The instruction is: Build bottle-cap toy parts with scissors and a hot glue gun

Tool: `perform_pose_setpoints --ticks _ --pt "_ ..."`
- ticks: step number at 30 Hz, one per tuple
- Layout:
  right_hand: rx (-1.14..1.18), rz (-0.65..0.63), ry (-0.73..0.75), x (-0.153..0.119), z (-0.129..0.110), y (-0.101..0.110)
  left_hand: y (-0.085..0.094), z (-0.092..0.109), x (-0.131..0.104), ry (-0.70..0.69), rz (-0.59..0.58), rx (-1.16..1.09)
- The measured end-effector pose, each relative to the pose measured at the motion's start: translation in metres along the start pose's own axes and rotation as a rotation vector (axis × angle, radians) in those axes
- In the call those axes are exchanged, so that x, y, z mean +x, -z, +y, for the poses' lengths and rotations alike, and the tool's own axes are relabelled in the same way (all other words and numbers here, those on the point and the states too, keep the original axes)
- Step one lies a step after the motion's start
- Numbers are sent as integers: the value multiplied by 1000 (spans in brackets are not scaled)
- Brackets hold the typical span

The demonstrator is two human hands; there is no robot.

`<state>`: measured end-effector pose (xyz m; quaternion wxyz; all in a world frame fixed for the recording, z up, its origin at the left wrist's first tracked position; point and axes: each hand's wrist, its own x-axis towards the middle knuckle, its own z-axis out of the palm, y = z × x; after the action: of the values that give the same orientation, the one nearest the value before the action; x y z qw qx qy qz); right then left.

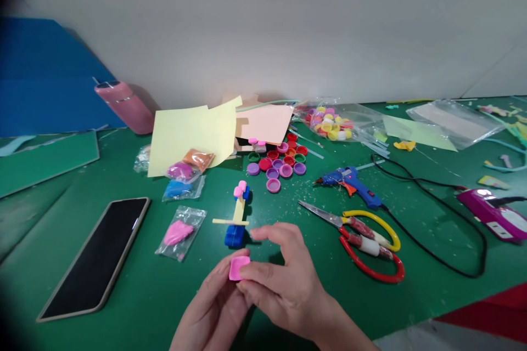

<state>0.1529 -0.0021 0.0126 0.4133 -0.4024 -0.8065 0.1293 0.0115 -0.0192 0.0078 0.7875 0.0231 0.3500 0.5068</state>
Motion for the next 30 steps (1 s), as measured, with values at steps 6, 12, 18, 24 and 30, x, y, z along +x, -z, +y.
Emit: perform_pose_setpoints --ticks 6,12,18,24,30 --pt "-37 1 90 0 1 3 -6 5 -2 19 -17 68" --pt "-44 -33 114 3 0 5 -7 7 -2 -6 -61 132" --pt "-10 -52 87 3 0 5 -6 7 0 -4 -74 117" --pt "-4 -63 80 4 -1 1 -7 6 -1 5 -52 120" --pt "24 -55 71 3 -2 0 -12 7 -3 -11 -30 114"
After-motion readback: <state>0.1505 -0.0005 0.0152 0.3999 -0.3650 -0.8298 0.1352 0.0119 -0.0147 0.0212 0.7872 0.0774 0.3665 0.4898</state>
